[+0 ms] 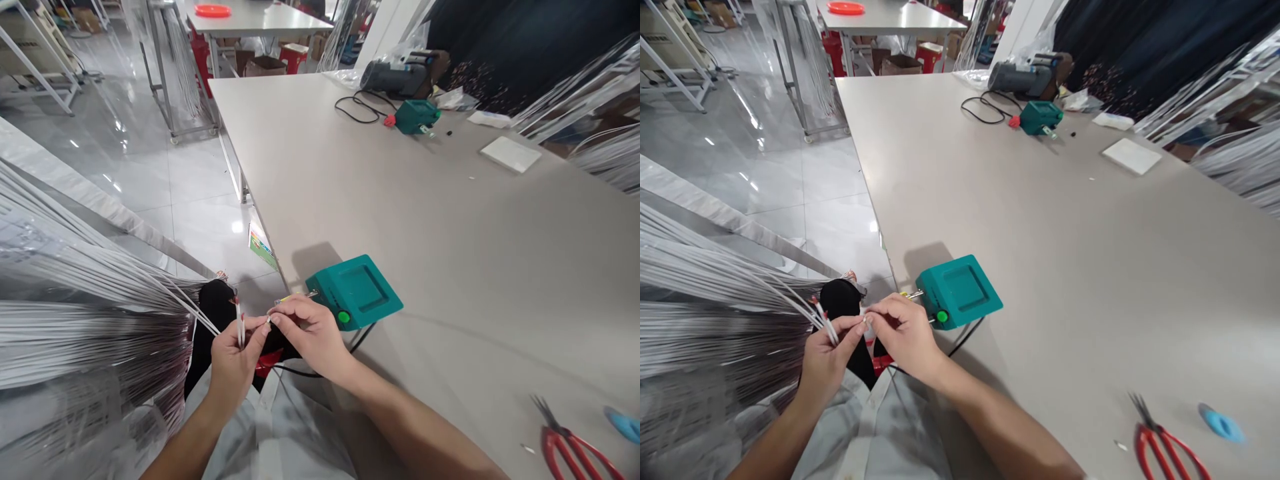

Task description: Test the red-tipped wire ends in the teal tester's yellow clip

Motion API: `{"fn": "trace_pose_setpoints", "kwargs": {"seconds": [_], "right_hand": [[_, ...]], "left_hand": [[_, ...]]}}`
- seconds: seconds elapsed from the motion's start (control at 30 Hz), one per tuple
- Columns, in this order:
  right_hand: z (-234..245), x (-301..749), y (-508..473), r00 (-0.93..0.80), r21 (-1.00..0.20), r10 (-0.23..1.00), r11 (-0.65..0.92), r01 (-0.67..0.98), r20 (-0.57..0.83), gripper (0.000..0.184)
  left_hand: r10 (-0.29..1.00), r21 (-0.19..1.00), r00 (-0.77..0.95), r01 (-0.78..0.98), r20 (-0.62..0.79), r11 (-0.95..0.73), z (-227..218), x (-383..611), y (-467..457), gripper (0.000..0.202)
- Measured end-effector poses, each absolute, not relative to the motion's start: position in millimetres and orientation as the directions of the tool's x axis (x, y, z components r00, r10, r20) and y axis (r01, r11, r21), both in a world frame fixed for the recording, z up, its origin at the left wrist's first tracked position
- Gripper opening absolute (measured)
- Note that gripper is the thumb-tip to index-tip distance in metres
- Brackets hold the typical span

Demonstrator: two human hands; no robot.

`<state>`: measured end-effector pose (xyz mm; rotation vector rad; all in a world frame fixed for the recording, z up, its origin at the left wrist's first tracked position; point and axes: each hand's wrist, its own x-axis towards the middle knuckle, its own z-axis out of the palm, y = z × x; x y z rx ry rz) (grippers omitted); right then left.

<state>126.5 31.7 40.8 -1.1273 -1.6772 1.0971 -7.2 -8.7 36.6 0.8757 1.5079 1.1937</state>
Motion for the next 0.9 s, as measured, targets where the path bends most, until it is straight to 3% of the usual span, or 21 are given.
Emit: {"fn": "trace_pose_setpoints", "kwargs": {"seconds": [0.27, 0.5, 0.7, 0.8, 0.9], "right_hand": [[39.2, 129.4, 30.7, -0.358, -0.876, 0.904, 0.355, 0.327, 0.233, 0.016], [48.5, 142.8, 39.4, -0.37, -0.773, 0.863, 0.483, 0.411, 0.343, 0.015], [60.4, 149.2, 52.8, -0.658, -0.732, 0.685, 0.615, 0.291, 0.314, 0.015], [63.2, 149.4, 57.3, -0.728, -0.801, 0.642, 0.554, 0.225, 0.24, 0.014], [62.7, 144.6, 56.1, -0.693, -0.934, 0.703, 0.334, 0.125, 0.159, 0.009]], "left_hand": [[0.914, 0.931, -0.176, -0.106, -0.364, 0.35, 31.9, -8.8, -10.5, 0.016], [0.942, 0.956, -0.174, 0.014, -0.287, 0.294, 36.5, -13.3, -8.9, 0.015], [0.973, 0.965, -0.029, 0.123, -0.23, 0.232, 37.6, -18.0, -7.0, 0.017], [0.974, 0.966, 0.055, 0.148, -0.221, 0.211, 39.1, -23.3, -6.2, 0.017], [0.971, 0.974, 0.075, 0.023, -0.227, 0.226, 38.9, -25.0, -6.6, 0.017]]}}
